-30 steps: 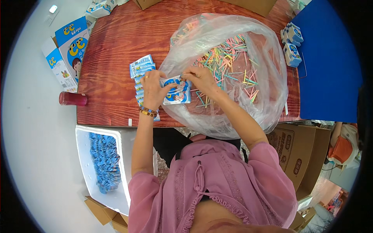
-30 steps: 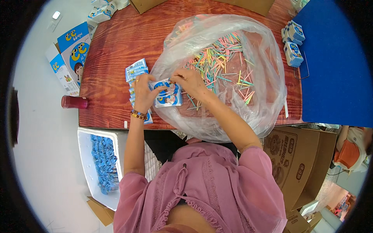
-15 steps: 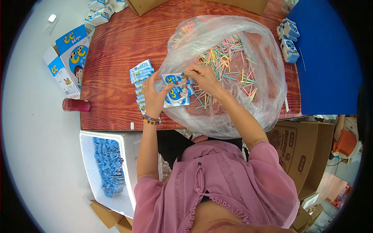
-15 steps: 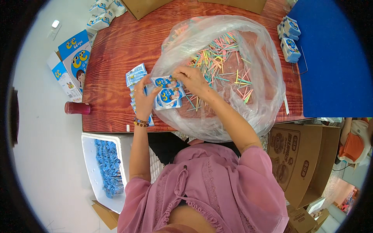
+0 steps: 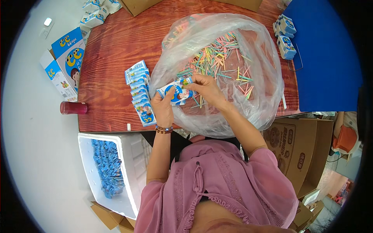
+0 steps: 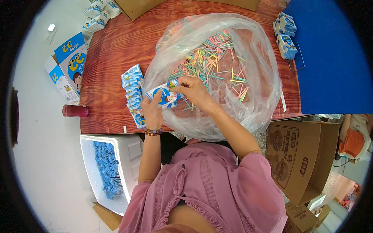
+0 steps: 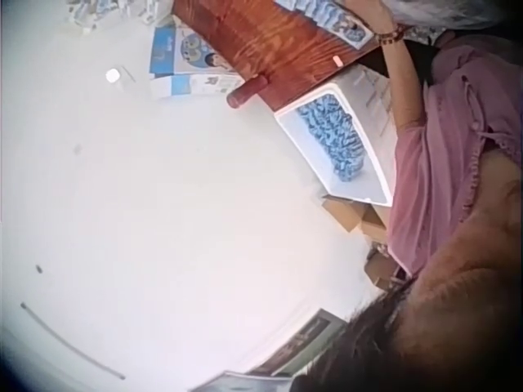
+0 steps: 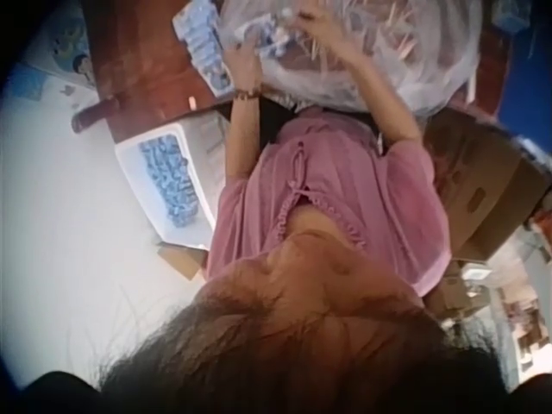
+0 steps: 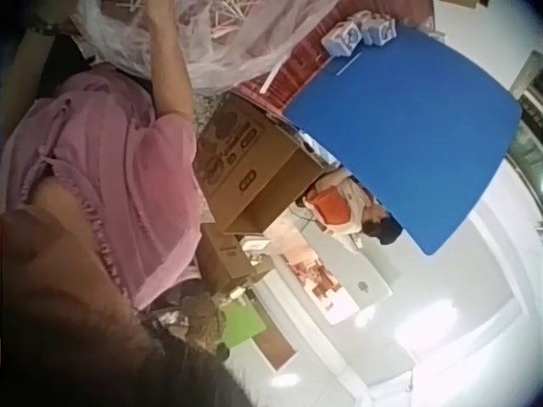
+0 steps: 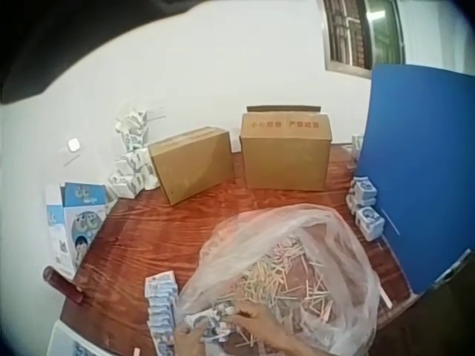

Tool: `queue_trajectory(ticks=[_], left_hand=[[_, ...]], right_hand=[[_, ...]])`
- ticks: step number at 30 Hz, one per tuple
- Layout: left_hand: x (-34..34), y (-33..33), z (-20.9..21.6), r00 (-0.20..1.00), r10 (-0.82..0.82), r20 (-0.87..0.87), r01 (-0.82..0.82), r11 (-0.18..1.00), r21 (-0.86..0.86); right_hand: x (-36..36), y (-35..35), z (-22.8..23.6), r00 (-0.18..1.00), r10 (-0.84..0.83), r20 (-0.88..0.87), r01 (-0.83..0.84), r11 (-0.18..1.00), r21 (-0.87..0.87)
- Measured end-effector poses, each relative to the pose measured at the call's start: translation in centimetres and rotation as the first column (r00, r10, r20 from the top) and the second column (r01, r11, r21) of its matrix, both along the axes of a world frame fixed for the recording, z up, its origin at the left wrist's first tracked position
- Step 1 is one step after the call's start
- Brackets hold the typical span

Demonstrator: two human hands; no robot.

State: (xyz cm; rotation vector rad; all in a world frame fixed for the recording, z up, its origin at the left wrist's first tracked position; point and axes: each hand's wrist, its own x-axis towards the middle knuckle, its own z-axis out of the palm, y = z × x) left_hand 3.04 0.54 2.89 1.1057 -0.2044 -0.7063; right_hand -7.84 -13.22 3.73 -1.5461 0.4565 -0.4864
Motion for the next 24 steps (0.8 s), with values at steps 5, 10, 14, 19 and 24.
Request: queue_trajectory(ticks=[5,10,14,19,24], left_hand=[[-0.2,0.8,-1.3,0.986,0.077,0.145,-0.09,0.993,0.081],[-0.9,0.5,-1.2,0.998,0.063,-0.031,-0.064,0.997,-0.046],[-1.6,0.3,-0.8,0.997,0.074,0.02,-0.074,0.997,-0.015],[-1.4,0.8,-1.8,0.991,0.093,0.094,-0.099,0.994,0.053],[-1.3,0.8,-2.1,0.987,0.126,-0.096,-0.127,0.992,-0.005]], right_hand=[[-0.6,0.5,-0.3,0.999,-0.04,0.023,0.041,0.998,-0.046],[-1.3,0.2,-0.6,0.998,0.013,-0.059,-0.011,0.999,0.047],[-0.9,0.0,-1.5,0.998,0.054,0.015,-0.056,0.986,0.158],[-1.0,0.5,0.4,0.993,0.063,-0.101,-0.059,0.998,0.037],[-1.7,0.0,-0.2,0.991,0.087,-0.104,-0.087,0.996,0.0]])
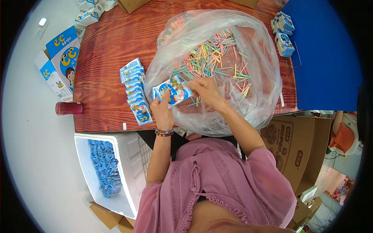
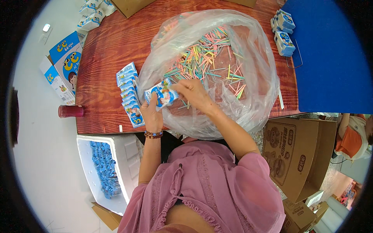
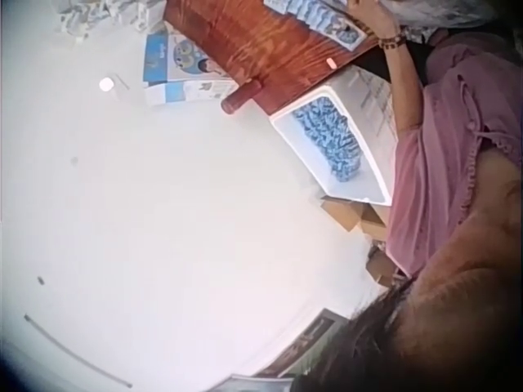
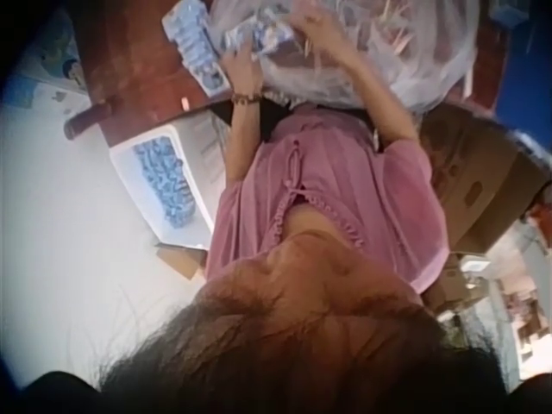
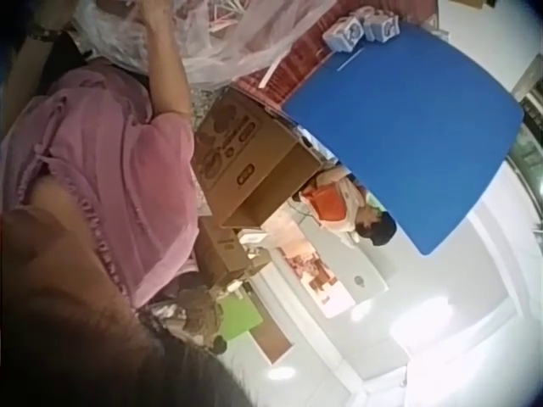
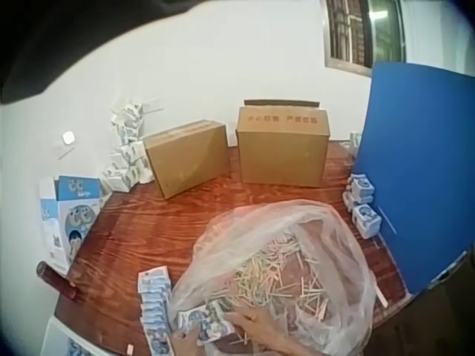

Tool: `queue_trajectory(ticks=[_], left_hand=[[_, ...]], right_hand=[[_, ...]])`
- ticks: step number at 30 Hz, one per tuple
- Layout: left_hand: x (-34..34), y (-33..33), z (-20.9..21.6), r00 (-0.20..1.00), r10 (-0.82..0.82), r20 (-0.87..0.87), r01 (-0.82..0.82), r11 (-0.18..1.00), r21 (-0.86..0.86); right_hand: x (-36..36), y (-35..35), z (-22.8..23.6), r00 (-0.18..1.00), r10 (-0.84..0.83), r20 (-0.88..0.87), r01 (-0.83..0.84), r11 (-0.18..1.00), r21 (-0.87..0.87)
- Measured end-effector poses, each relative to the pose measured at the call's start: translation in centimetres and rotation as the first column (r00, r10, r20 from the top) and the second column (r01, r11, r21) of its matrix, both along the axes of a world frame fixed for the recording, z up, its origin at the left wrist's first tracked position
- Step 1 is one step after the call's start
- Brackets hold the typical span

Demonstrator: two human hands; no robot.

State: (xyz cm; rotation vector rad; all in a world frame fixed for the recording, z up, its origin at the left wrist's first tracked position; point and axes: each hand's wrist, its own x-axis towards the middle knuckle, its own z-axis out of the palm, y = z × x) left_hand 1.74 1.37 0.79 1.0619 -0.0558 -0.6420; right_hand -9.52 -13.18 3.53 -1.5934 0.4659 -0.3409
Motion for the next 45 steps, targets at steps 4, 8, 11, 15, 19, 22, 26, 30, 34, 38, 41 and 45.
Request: queue_trajectory(ticks=[4,8,11,15,19,22,26,30,34,38,41,45], left_hand=[[-0.1,0.1,1.2,0.987,-0.021,-0.158,0.013,0.998,-0.054],[-0.4,-0.4,1.1,0.98,-0.071,-0.183,0.061,0.996,-0.061],[-0.8,-0.5,1.1,0.978,-0.102,-0.182,0.089,0.993,-0.078],[-1.3,-0.1,0.9,0.978,-0.132,-0.164,0.121,0.99,-0.071],[-0.9,0.6,0.6,0.973,-0.081,-0.214,0.088,0.996,0.024],[-0.7,0.8,0.5,0.977,-0.101,-0.185,0.102,0.995,-0.006],[-1.1,0.6,0.9,0.976,-0.102,-0.19,0.104,0.995,0.0],[-0.4,1.5,-0.5,0.975,-0.121,-0.187,0.126,0.992,0.012],[-0.3,1.3,0.1,0.976,-0.113,-0.186,0.122,0.992,0.04],[-0.2,0.7,0.7,0.979,-0.072,-0.192,0.084,0.995,0.054],[-0.6,0.3,1.3,0.979,-0.083,-0.188,0.094,0.994,0.052],[-0.5,0.8,1.2,0.98,-0.083,-0.18,0.094,0.994,0.056]], right_hand=[[-0.8,-1.0,0.8,0.961,-0.059,0.269,0.062,0.998,-0.002],[-0.6,-0.4,0.7,0.932,0.131,0.337,0.039,0.89,-0.454],[-0.4,-0.6,0.2,0.91,0.244,0.334,0.006,0.8,-0.6],[-1.4,-2.0,-0.1,0.903,0.3,0.308,-0.19,0.921,-0.339],[-2.1,-6.9,-1.1,0.998,0.033,0.052,-0.026,0.991,-0.129],[-1.9,-13.8,-1.8,0.937,-0.301,-0.179,0.233,0.916,-0.326],[-2.2,-20.8,-4.1,0.912,-0.407,-0.044,0.215,0.568,-0.794],[-1.1,-23.6,-4.1,0.931,-0.357,-0.081,0.049,0.342,-0.938],[1.2,-25.7,-3.2,0.871,-0.414,-0.266,-0.003,0.535,-0.845],[4.7,-28.0,-5.0,0.821,-0.571,-0.02,0.221,0.35,-0.91],[5.4,-31.4,-7.5,0.881,-0.468,0.072,0.155,0.141,-0.978],[7.1,-31.7,-8.6,0.885,-0.462,-0.049,0.061,0.221,-0.973]])
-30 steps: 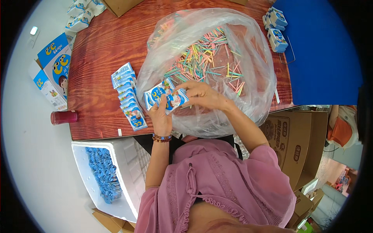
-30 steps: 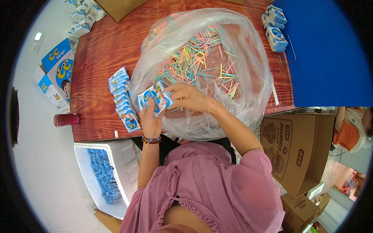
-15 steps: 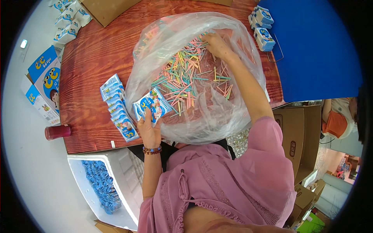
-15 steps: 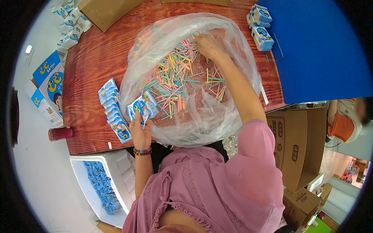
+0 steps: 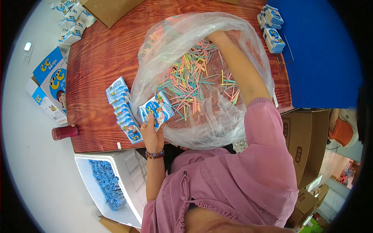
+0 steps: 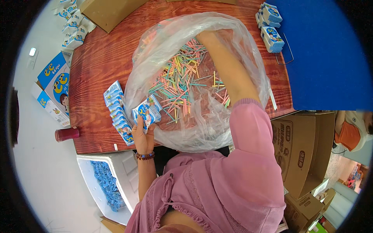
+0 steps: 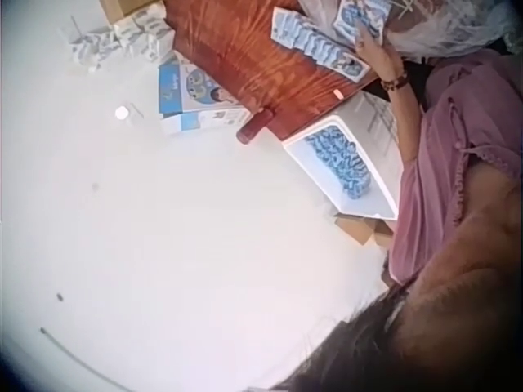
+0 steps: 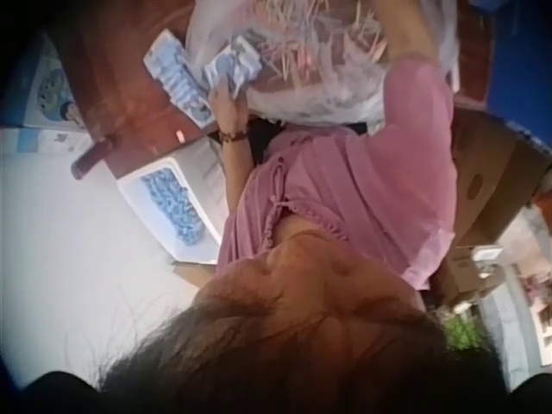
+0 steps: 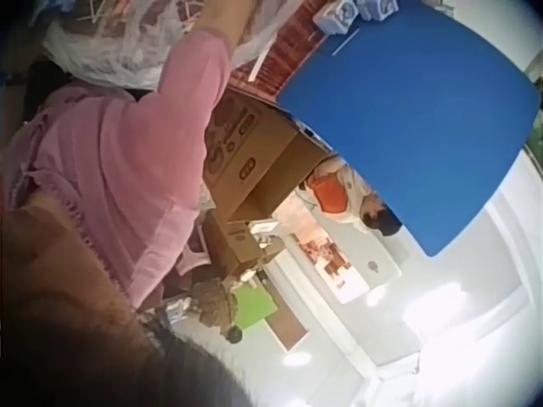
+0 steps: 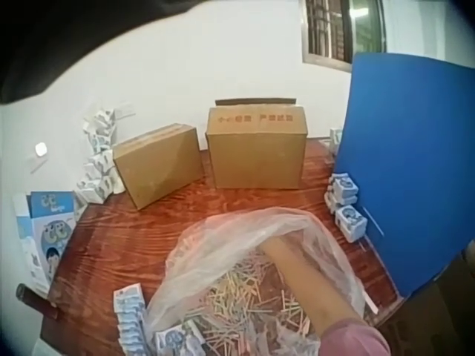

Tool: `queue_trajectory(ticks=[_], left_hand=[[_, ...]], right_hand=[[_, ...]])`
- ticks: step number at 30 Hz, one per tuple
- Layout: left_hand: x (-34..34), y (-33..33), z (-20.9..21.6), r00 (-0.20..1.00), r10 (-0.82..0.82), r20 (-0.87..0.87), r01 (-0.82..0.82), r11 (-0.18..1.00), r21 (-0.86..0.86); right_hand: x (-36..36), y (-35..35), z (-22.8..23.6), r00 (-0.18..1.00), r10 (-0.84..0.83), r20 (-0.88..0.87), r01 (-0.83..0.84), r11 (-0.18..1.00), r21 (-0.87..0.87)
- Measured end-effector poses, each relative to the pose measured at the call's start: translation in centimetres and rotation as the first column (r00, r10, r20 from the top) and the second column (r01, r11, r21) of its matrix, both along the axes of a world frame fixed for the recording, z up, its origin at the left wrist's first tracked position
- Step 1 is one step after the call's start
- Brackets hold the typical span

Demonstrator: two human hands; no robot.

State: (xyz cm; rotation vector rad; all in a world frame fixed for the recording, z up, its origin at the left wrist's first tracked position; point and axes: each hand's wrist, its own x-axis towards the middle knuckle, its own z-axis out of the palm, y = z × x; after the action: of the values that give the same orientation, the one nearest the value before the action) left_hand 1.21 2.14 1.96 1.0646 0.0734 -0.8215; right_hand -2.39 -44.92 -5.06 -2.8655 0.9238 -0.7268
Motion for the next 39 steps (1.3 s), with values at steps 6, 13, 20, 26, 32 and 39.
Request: queue_trajectory(ticks=[6,13,20,26,32,39], left_hand=[[0.2,-0.2,-0.4,0.999,-0.035,-0.007,0.035,0.999,-0.02],[0.7,1.5,-1.0,1.0,0.012,-0.011,-0.012,0.999,-0.049],[-0.1,1.1,-0.8,1.0,-0.009,-0.017,0.008,0.998,-0.064],[-0.8,0.9,-0.7,0.999,-0.046,-0.014,0.044,0.995,-0.085],[-1.3,0.0,-0.6,0.999,-0.022,-0.028,0.02,0.995,-0.093],[-1.7,-2.2,-1.8,0.997,-0.057,-0.051,0.046,0.982,-0.183]], right_hand=[[-2.3,-2.3,-2.0,0.998,0.026,0.05,-0.017,0.986,-0.164],[-2.3,3.5,2.4,0.986,-0.018,-0.163,0.03,0.997,0.074],[-6.3,6.9,3.6,0.958,-0.077,0.275,-0.074,0.863,0.5],[-8.5,13.9,2.3,0.757,-0.421,0.5,-0.455,0.211,0.865],[-9.8,18.5,3.7,0.602,-0.534,0.594,-0.725,-0.054,0.686],[-8.5,27.2,9.6,0.597,-0.429,0.678,-0.719,0.089,0.69]])
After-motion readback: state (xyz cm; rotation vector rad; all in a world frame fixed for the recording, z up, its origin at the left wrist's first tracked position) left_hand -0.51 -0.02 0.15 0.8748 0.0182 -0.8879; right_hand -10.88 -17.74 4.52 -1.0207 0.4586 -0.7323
